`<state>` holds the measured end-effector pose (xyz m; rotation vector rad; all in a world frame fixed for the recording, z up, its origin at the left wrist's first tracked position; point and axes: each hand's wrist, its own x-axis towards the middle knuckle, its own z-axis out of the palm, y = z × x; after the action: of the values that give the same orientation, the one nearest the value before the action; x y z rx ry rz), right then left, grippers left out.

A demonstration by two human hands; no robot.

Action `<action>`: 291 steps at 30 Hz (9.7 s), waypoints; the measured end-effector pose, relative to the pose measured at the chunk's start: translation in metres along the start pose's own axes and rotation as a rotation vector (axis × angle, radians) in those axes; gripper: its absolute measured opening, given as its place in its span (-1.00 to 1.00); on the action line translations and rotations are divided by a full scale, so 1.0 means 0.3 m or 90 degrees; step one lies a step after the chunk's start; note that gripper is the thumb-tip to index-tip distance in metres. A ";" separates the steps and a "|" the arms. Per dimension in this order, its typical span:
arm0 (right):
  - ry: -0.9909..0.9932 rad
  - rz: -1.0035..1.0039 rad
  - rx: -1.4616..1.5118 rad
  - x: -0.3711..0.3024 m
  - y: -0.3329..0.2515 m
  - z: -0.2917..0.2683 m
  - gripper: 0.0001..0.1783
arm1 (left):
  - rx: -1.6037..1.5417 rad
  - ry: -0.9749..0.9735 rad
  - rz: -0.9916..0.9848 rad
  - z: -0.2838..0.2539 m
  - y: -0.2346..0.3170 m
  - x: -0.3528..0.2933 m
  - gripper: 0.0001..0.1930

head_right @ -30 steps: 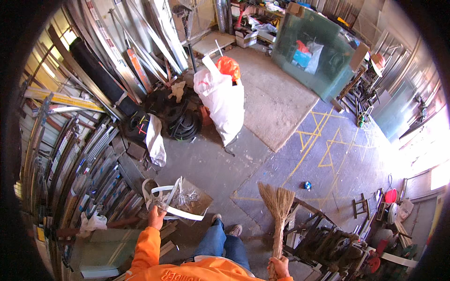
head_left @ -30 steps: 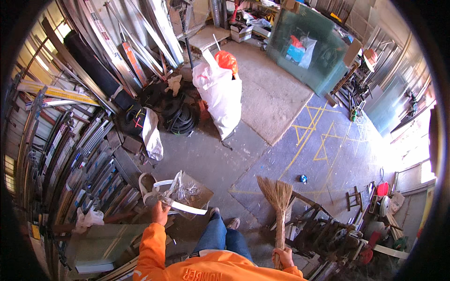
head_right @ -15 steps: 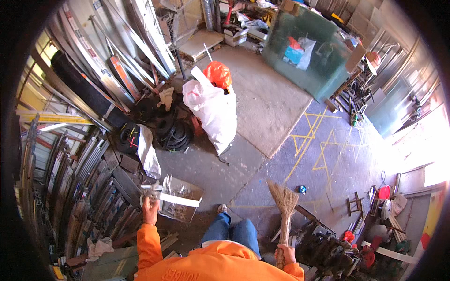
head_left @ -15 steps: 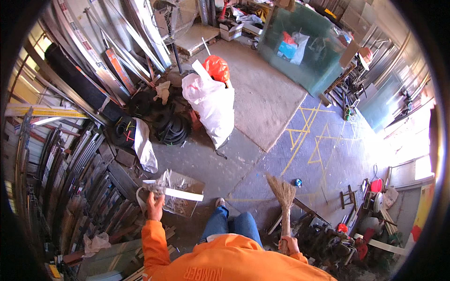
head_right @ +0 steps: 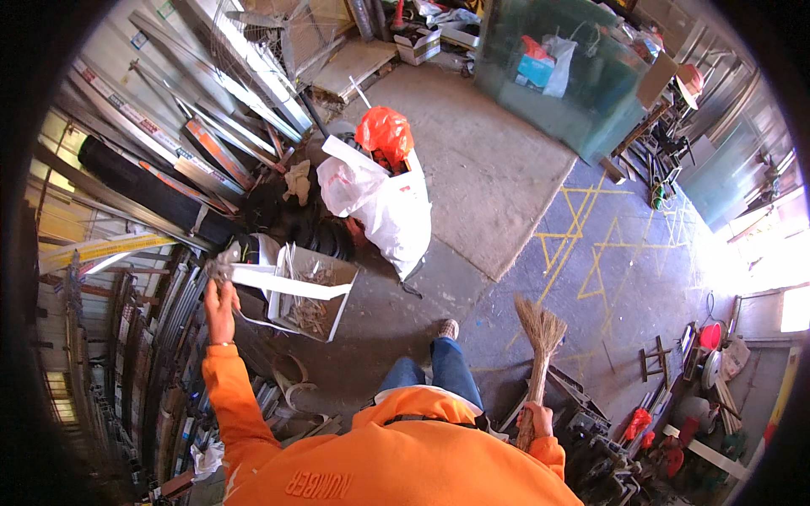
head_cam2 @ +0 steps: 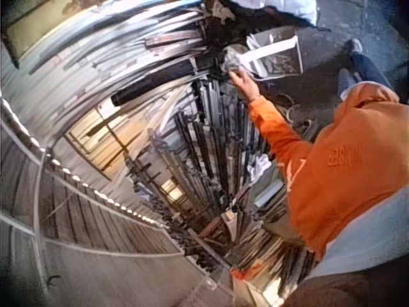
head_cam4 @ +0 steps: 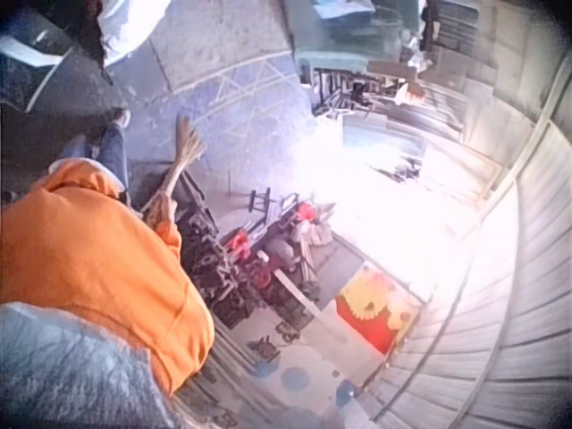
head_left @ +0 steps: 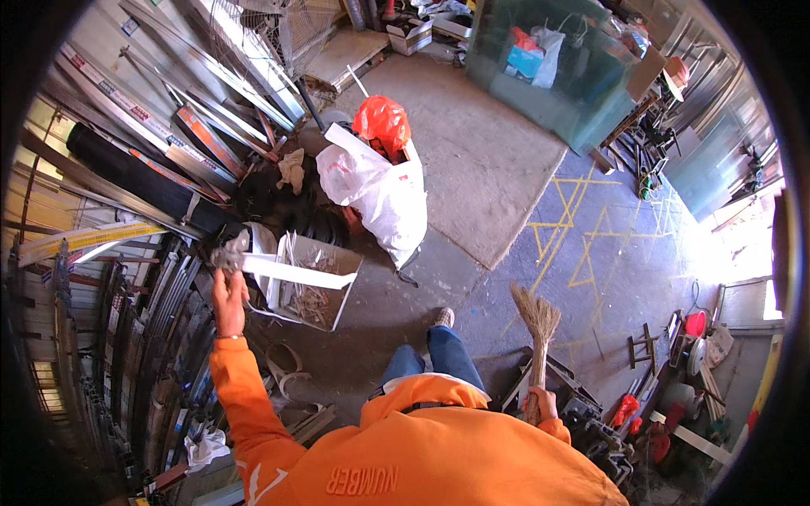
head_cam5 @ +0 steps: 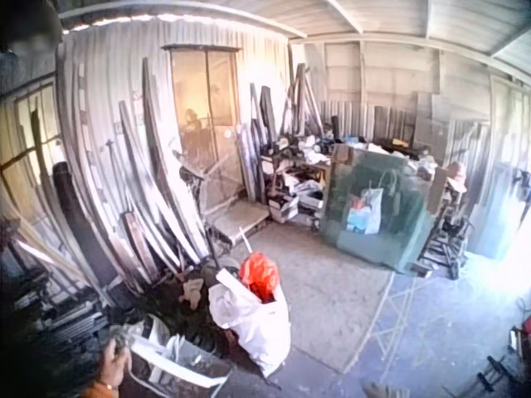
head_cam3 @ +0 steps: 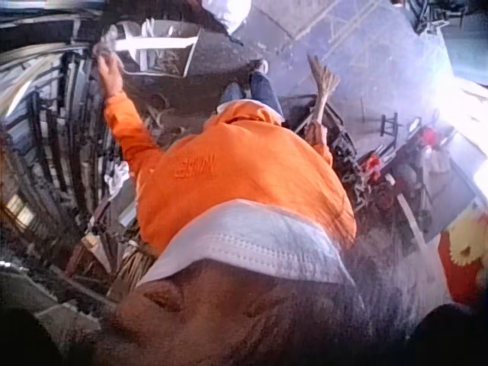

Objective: The person sweeps debris from a cluttered workshop floor using a traditional straw broom and a dustpan. They gather small metal scraps and dust into the dustpan, move around the workspace to collect scattered debris, and then walk toward the doorway while holding the dustpan and broom.

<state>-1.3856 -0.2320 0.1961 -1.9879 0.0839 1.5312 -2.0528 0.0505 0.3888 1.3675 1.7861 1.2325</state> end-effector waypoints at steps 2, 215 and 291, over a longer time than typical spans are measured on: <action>-0.024 -0.020 -0.023 0.026 -0.111 0.022 -0.74 | -0.025 -0.002 0.021 0.029 0.099 0.133 -0.80; -0.322 -0.201 -0.661 2.114 -2.684 0.806 -0.57 | 0.523 -0.062 -0.358 3.089 -0.798 0.692 -0.72; -0.308 -0.194 -0.736 1.959 -2.136 0.372 -0.24 | 0.315 -0.025 -0.491 2.885 -0.744 0.043 -0.62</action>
<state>-1.0281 0.5237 -0.0679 -2.1106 -1.5254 1.9912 -1.4146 0.3318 -0.1703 0.7536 2.3514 0.3636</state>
